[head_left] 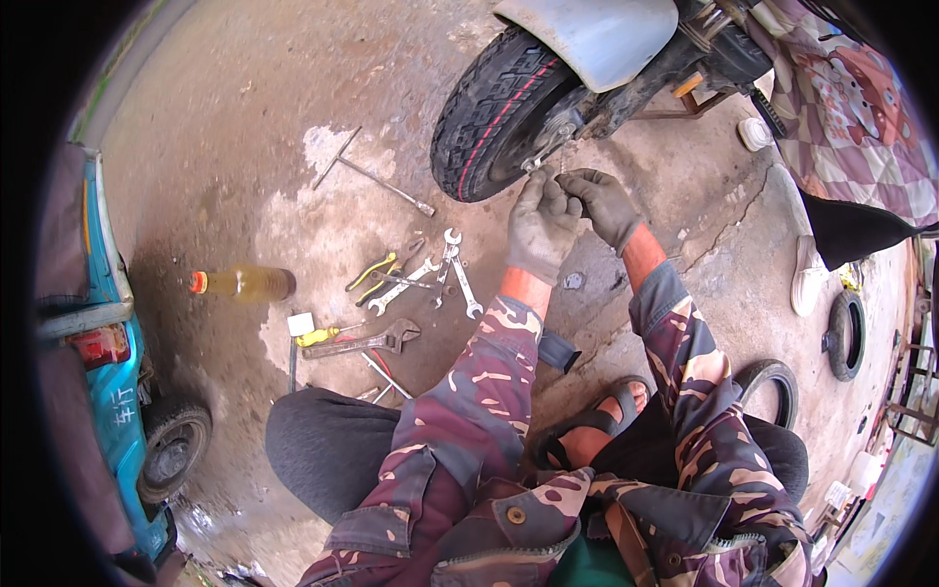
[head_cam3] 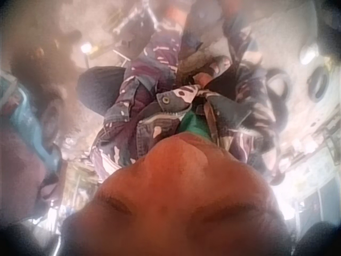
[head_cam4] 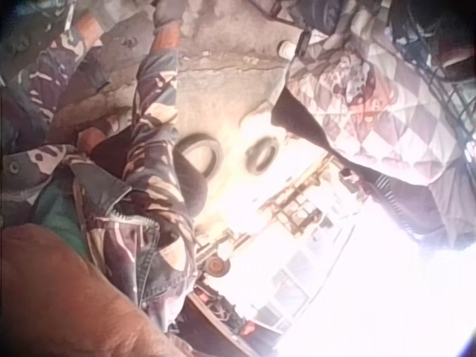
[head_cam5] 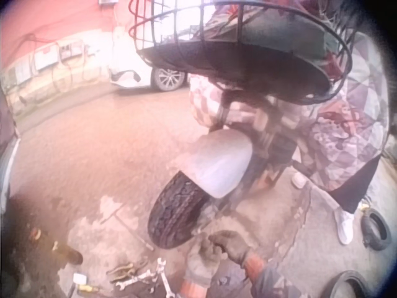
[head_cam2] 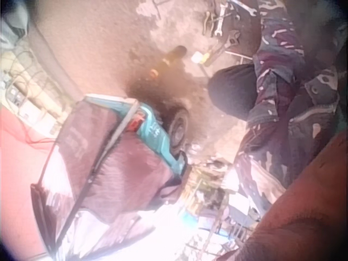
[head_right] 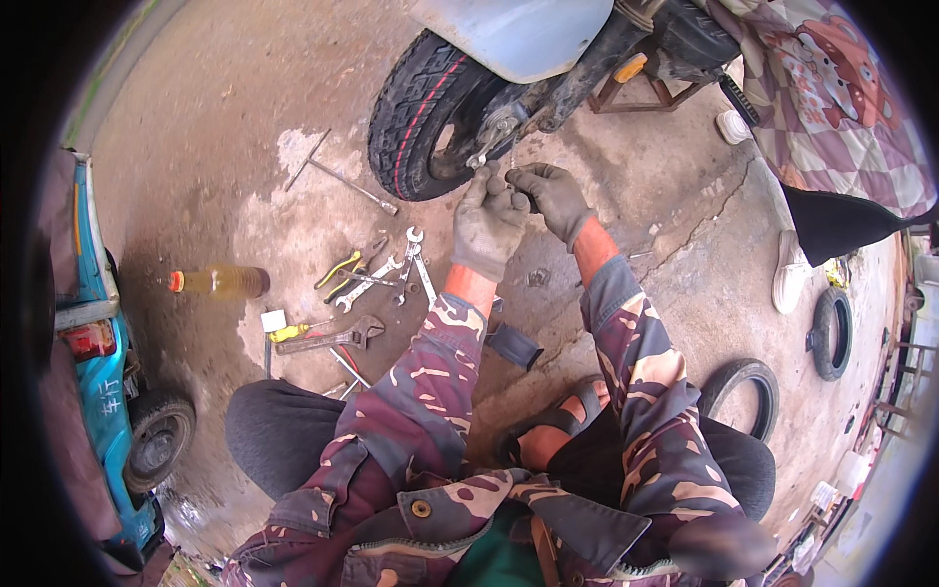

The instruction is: The person works on the front wheel of a scooter, using a wrench to loosen and tighten bolts, then applies liquid from a bottle to the tire valve and checks the wheel. Tools and spare tires are visible on the ground.

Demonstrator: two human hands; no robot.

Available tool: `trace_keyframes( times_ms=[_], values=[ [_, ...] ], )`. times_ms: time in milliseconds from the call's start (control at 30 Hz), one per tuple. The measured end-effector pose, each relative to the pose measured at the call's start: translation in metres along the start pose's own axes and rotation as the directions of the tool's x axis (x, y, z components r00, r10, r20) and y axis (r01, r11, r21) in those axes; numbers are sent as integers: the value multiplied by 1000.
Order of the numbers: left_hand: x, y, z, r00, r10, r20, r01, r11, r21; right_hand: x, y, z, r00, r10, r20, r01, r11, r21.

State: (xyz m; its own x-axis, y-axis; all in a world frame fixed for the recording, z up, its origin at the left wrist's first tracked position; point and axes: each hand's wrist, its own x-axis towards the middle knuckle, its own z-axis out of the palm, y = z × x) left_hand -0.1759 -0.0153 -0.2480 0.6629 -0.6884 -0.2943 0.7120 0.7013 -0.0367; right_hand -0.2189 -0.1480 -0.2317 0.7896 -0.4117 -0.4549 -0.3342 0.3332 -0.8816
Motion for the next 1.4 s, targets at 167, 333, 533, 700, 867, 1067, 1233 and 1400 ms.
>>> trace_keyframes(
  times_ms=[167,333,533,700,867,1067,1233,1400],
  values=[
    [-3,-1,-3,994,89,-68,-76,982,175,1,3,-2,1000,-24,3,24,999,-25],
    [-7,1,8,960,254,-115,-165,849,502,5,5,-3,999,-32,28,35,995,-93],
    [-15,3,22,854,519,-25,-289,514,808,2,2,2,1000,-5,30,8,993,-117],
    [-10,8,26,878,477,30,-324,549,770,1,-1,5,999,-17,43,21,995,-98],
    [-4,14,22,886,458,78,-344,532,774,2,0,7,999,-37,19,39,992,-119],
    [1,15,13,879,466,98,-351,494,795,5,17,38,996,-7,-86,28,968,251],
    [5,15,7,862,493,121,-373,452,810,15,22,50,998,-13,-65,43,877,478],
    [3,15,9,842,519,148,-381,377,844,28,29,63,1000,-10,-20,21,776,630]
  ],
)
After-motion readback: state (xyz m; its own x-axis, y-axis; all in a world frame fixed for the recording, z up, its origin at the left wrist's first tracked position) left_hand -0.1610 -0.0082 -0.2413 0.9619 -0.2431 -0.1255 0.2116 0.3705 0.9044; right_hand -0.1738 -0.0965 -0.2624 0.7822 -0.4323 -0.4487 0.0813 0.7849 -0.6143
